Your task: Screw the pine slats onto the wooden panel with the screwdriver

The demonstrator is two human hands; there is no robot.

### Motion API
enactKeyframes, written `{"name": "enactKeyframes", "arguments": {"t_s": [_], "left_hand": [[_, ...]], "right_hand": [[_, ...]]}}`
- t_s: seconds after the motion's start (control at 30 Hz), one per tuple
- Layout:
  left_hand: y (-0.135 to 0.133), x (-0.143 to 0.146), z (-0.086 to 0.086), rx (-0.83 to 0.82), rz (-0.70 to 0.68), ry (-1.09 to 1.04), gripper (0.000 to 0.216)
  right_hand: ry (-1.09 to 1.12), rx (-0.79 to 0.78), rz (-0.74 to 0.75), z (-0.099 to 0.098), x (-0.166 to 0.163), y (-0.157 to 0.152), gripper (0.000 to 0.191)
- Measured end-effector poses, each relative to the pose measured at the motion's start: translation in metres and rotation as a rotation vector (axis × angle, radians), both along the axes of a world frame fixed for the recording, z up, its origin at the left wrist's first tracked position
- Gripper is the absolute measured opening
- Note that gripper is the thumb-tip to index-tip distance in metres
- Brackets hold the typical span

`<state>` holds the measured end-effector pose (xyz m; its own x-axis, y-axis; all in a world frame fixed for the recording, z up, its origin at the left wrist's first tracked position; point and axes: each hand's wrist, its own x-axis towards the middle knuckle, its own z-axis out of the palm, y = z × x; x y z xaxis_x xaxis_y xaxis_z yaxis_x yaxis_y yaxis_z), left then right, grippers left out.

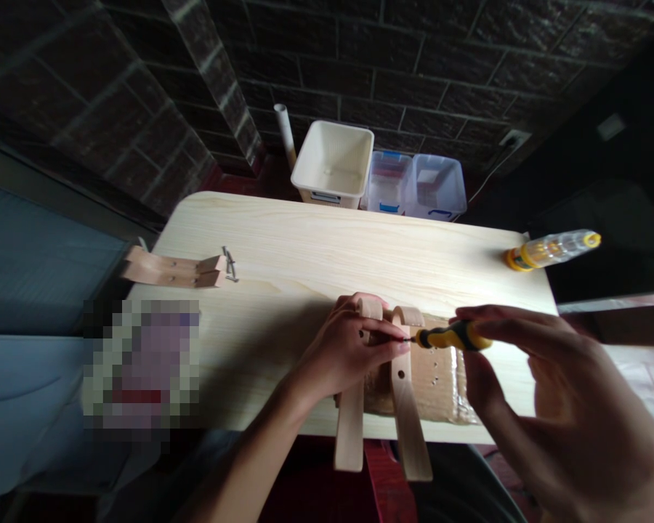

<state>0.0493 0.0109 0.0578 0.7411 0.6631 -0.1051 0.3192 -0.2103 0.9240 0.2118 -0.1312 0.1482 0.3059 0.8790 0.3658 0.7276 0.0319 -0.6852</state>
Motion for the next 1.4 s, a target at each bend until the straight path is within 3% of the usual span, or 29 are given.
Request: {"name": "enactKeyframes", "arguments": {"t_s": [0.27,0.53,0.73,0.97,1.4], "left_hand": [[-0.001,0.0,-0.001,-0.007,-0.011,0.001,0.013],[0.001,0.001,0.002,0.008,-0.019,0.008,0.012],[0.001,0.0,0.001,0.026,-0.029,0.001,0.01],[0.0,-0.001,0.0,0.02,-0.008,0.034,0.015],[0.005,-0.002,0.003,0.031,-0.096,0.061,0.018]], "right_hand": [[-0.021,-0.004,0.058,-0.001,0.01,-0.002,0.045],[-0.008,0.012,0.048,0.004,-0.001,0.002,0.041],[-0.172,-0.037,0.094,0.02,-0.001,0.009,0.027],[-0.146,-0.093,0.215,0.037,-0.004,0.019,0.024],[0.181,0.098,0.149,-0.009,-0.011,0.022,0.034]]}}
